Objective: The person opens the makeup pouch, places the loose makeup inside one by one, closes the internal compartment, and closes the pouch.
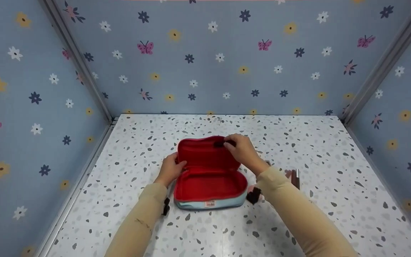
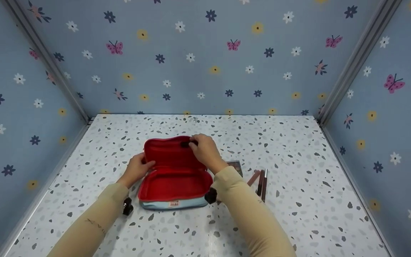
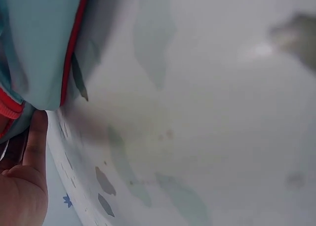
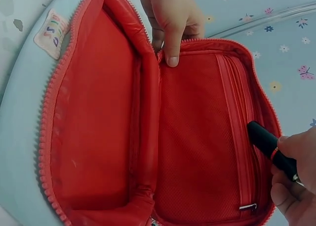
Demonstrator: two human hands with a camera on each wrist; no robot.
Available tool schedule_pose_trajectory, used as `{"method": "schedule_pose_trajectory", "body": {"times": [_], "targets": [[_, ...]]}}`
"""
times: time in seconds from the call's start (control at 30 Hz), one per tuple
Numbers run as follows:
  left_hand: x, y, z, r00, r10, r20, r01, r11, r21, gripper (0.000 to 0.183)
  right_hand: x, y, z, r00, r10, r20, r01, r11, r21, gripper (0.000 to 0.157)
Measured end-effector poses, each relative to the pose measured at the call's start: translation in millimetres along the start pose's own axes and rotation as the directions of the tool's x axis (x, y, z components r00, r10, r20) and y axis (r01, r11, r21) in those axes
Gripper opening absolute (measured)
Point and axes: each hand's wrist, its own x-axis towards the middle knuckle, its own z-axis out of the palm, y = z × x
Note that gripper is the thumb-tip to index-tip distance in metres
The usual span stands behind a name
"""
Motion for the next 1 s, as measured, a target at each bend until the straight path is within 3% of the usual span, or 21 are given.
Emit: {"method": "schedule_pose_trajectory", "body": {"times": [0.27, 0.73, 1.0], "targets": [[1.7, -2.2, 0.7, 1.0, 0.013, -0.012, -0.013, 1.0, 0.008, 0.023, 5, -4, 3.1, 0.998, -0.056, 0.043, 0.058, 0.996, -0.065, 0.02], [0.1, -3.5, 1.1, 1.0, -0.003, -0.005, 0.003, 1.0, 0.014, 0.026, 4, -8, 21.5, 0.989, -0.017, 0.144, 0.028, 0.997, -0.071, 0.019], [0.6, -5.1, -0.2, 1.0, 0.016, -0.004, -0.016, 1.0, 0.013, 0.026, 3, -8, 27.6, 0.99, -0.077, 0.115, 0.088, 0.992, -0.092, 0.023]]}}
